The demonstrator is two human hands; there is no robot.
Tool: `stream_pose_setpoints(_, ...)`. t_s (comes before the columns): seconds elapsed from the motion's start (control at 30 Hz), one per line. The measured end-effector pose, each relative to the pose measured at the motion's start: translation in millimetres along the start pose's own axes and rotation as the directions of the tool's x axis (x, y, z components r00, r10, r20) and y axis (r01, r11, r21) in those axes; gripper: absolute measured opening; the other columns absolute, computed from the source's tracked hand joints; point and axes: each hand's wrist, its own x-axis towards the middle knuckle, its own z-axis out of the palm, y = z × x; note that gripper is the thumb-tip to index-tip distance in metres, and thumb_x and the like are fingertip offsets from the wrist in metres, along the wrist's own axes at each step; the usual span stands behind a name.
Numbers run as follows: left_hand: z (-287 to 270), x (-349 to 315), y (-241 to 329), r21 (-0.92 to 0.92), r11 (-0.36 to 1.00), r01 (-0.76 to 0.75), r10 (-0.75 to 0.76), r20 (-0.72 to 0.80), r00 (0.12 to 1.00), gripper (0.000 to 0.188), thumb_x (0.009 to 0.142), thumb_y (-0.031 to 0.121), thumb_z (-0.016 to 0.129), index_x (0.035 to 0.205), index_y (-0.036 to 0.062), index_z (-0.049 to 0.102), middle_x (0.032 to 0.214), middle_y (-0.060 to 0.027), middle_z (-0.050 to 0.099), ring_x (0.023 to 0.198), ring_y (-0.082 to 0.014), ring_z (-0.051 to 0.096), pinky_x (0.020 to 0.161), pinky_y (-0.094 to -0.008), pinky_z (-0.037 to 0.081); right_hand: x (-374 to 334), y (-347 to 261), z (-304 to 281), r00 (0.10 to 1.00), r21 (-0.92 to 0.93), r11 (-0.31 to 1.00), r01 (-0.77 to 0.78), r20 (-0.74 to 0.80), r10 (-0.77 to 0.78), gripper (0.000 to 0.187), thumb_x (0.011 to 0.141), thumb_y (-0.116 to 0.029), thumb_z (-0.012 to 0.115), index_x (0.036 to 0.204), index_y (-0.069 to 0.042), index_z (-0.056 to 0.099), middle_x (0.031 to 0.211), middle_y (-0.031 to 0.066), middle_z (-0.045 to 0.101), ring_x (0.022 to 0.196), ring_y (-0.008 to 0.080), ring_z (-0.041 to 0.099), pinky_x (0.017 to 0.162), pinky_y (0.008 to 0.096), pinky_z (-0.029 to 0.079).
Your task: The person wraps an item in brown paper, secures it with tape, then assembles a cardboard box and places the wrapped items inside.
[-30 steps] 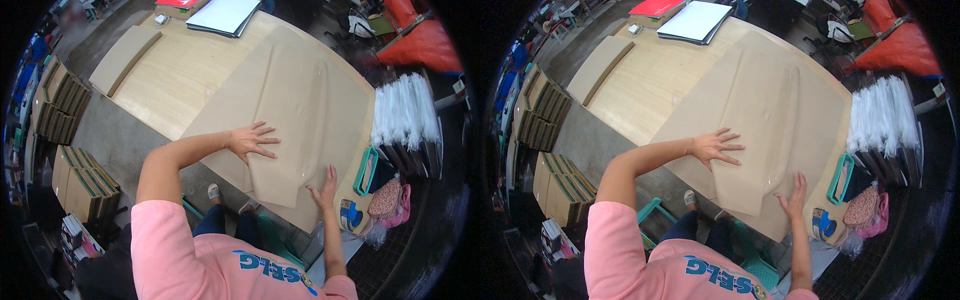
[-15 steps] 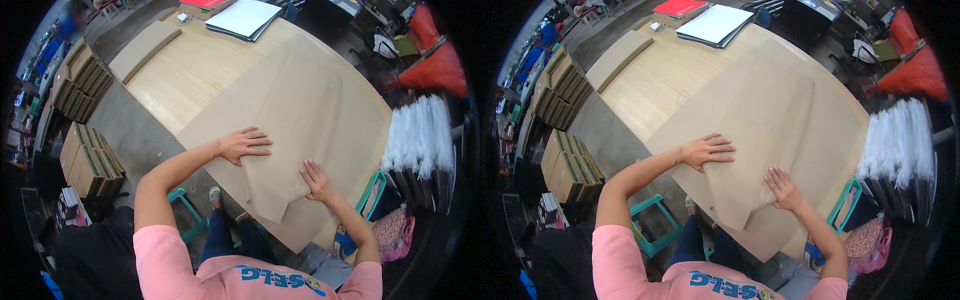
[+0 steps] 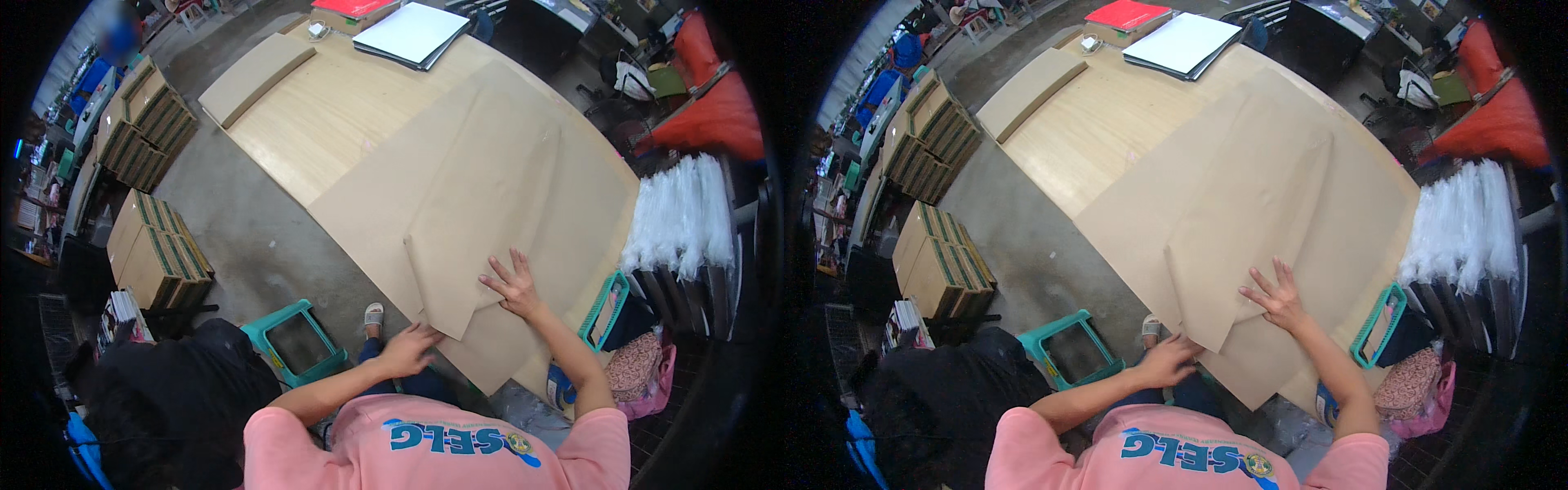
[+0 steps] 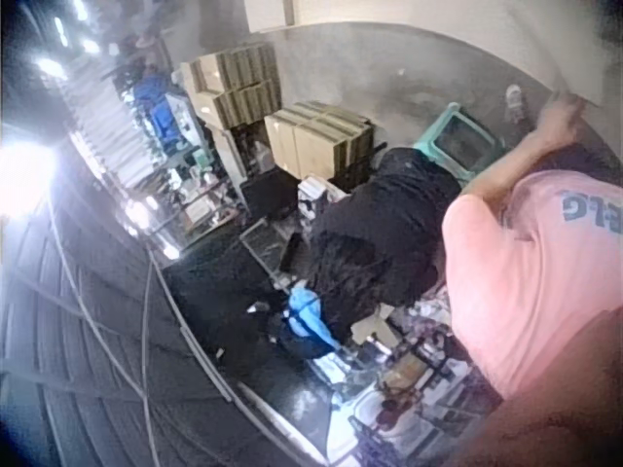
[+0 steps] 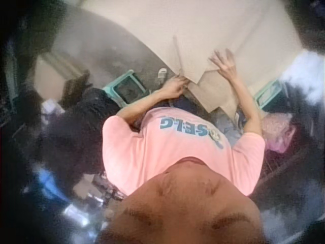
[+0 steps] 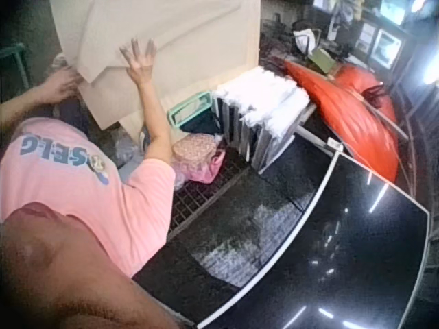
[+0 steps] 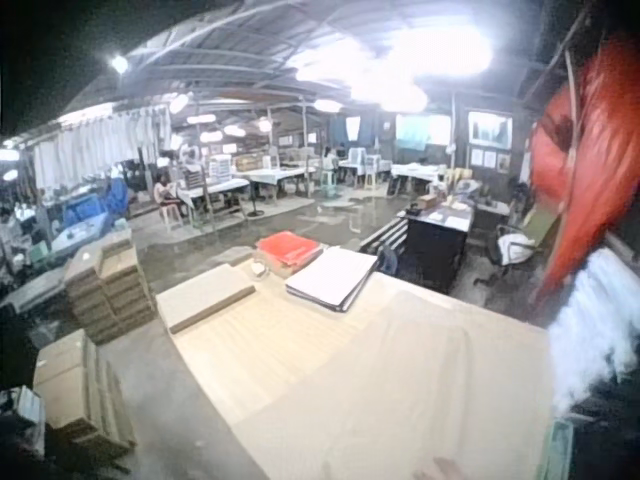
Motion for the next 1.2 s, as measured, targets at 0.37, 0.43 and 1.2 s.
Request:
stream_pose_setpoints(0.37,-22.7,103.3,-6.9,-0.841,0.457,0.29,-0.548,-0.01,0.836,0.054,0.092,0.041,0.058,0.117,-0.0067,0.054,0.105,-0.016,0.063,0.086,-0.0211,0.065,0.071,-0.0332,0.054,4.6,-18.8,-0.6,0.993,0.047,0.993,-0.112,0.041,0.11,0.078,0.057,-0.002,0.062,0.128,-0.035,0.057,0.147,-0.0007,0.039,0.141,0.0418,0.019,0.11,0.0609,0.02)
stream_pose_setpoints(0.43,26.2,60.2,-4.8,-0.902,0.359,0.24,-0.45,0.058,0.891,0.05,0.093,0.04,0.057,0.112,-0.0066,0.056,0.096,-0.0124,0.065,0.081,-0.0194,0.065,0.068,-0.0329,0.053,1.6,-20.4,-1.3,0.993,-0.008,0.995,-0.103,0.055,0.104,0.08,0.058,-0.001,0.061,0.13,-0.035,0.054,0.147,-0.0003,0.039,0.14,0.0418,0.019,0.11,0.0611,0.02)
stream_pose_setpoints(1.2,-108.1,175.6,12.3,0.737,0.638,-0.223,0.236,0.089,0.968,0.109,0.053,0.079,0.063,0.146,0.033,0.03,0.155,-0.0174,0.012,0.138,-0.0493,0.013,0.095,-0.0727,0.026,14.3,-11.0,-22.4,0.865,0.048,0.922,-0.385,0.368,0.342,0.107,0.07,-0.036,0.078,0.15,-0.012,0.011,0.154,0.0217,-0.001,0.141,0.0451,-0.001,0.107,0.0636,0.023)
